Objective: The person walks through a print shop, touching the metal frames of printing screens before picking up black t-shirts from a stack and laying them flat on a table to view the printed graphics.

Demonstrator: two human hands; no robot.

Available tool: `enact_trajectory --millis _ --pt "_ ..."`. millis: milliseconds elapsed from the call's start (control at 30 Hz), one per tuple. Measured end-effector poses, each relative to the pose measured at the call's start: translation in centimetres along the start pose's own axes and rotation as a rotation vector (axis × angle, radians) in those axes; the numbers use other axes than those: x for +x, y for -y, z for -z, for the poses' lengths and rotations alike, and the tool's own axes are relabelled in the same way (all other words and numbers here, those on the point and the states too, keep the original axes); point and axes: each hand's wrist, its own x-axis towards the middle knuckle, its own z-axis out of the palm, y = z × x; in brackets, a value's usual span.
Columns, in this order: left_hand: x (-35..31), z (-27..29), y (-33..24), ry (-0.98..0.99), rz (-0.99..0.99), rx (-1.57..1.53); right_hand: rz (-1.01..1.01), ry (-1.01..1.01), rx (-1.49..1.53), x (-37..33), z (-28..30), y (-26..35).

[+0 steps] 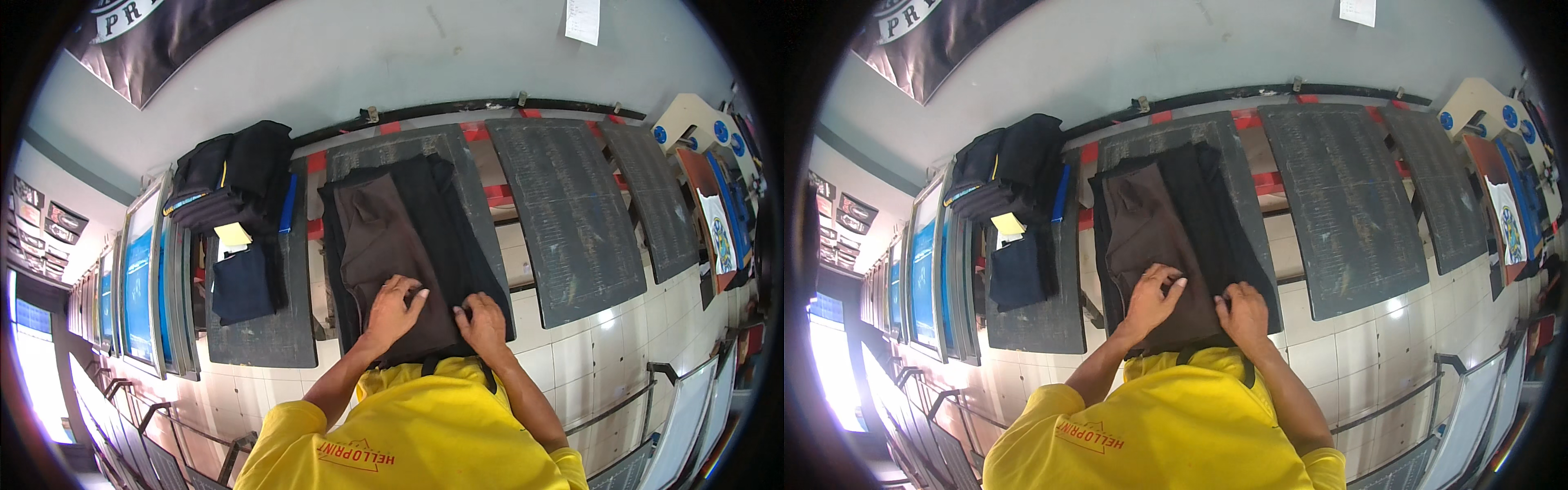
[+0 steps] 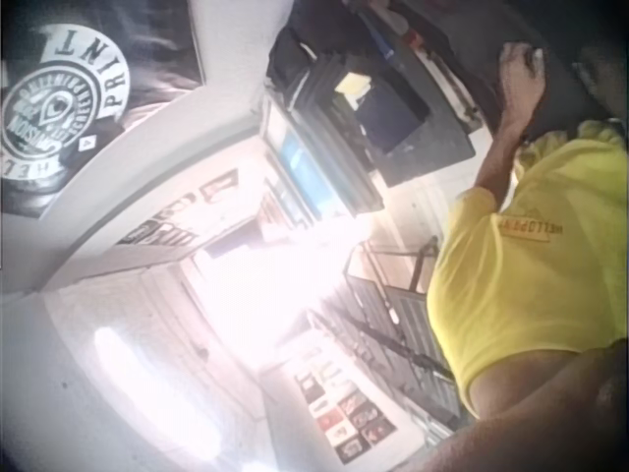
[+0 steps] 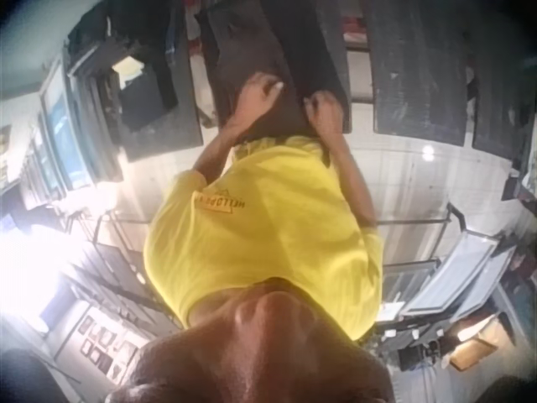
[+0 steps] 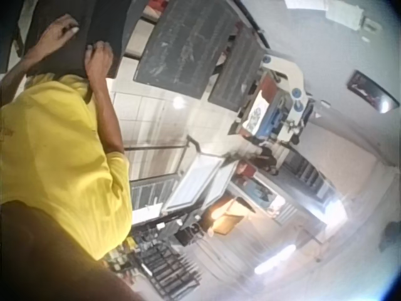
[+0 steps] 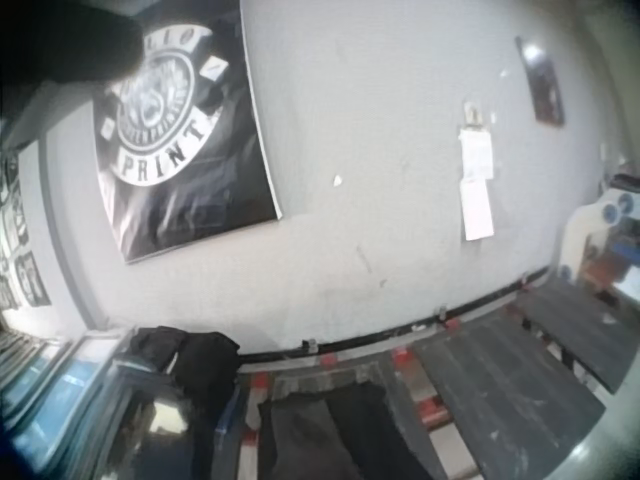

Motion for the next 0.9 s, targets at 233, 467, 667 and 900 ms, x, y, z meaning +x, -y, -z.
enact_trajectory --millis 233,467,667,900 --pt "1.5 -1.0 3.5 0.016 0.237 -0.111 0.302 0.288 0.361 1.3 -0.8 6.0" --pt "-2.0 3.3 7.4 -0.275 0.637 -0.952 0.148 0.116 0.328 0.0 -0.8 3.1" --pt "-3.3 2.7 8.6 -0.34 0.678 -1.026 -0.082 -0.158 0.022 0.7 -1.4 -0.7" --pt "-3.6 1.6 10.2 -0.301 0.59 -0.911 -0.219 -0.018 0.121 2.6 -2.6 -0.4"
